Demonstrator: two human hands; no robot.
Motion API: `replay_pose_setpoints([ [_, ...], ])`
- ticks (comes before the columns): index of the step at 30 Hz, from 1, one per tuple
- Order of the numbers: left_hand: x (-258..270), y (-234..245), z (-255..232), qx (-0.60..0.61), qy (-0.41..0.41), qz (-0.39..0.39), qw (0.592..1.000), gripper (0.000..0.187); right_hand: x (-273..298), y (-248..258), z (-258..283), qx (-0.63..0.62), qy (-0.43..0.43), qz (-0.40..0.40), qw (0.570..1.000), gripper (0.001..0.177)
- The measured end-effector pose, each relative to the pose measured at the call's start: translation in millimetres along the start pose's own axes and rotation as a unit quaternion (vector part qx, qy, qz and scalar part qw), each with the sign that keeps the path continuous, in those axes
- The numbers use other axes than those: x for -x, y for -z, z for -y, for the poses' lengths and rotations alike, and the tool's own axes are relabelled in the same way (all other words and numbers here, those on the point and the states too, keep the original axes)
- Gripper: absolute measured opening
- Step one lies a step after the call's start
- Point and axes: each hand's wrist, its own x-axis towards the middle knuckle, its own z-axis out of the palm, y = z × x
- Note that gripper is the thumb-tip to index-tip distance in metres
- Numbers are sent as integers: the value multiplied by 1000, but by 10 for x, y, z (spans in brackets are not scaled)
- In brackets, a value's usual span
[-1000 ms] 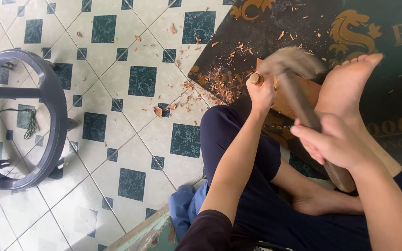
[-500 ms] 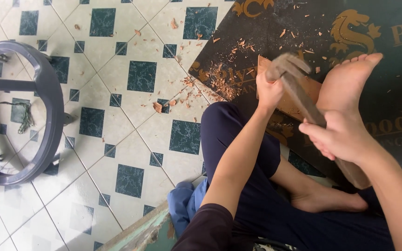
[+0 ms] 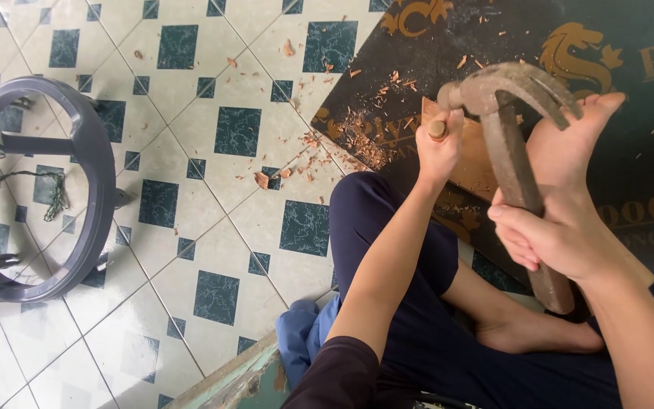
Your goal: A person sitting on the floor uses a hammer and a chisel to carve and shape a piece of wood.
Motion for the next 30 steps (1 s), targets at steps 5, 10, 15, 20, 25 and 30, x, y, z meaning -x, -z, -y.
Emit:
replay_pose_setpoints([
  [5,-208,16,488,65,6,-22,998,26,-11,-94,-149,63,-100,-100,988,59],
  [10,-124,72,-278,107,65,-53,991,49,259,-78,-314,2,31,-164,986,6],
  [15,80,10,280,-2,-19,-20,1000,47,457,163,-1133,-152,-79,-381,908,21],
  [20,298,-308,280,-109,-200,239,944,13,391,276,-1536,-167,-106,-445,874,46],
  [25,299,-447,366,-109,-285,372,877,33,585,493,-2174,-205,-76,-448,867,30],
  [30,17,-139,1019,97,43,-142,984,12,515,535,-2118,-313,-73,-513,796,31],
])
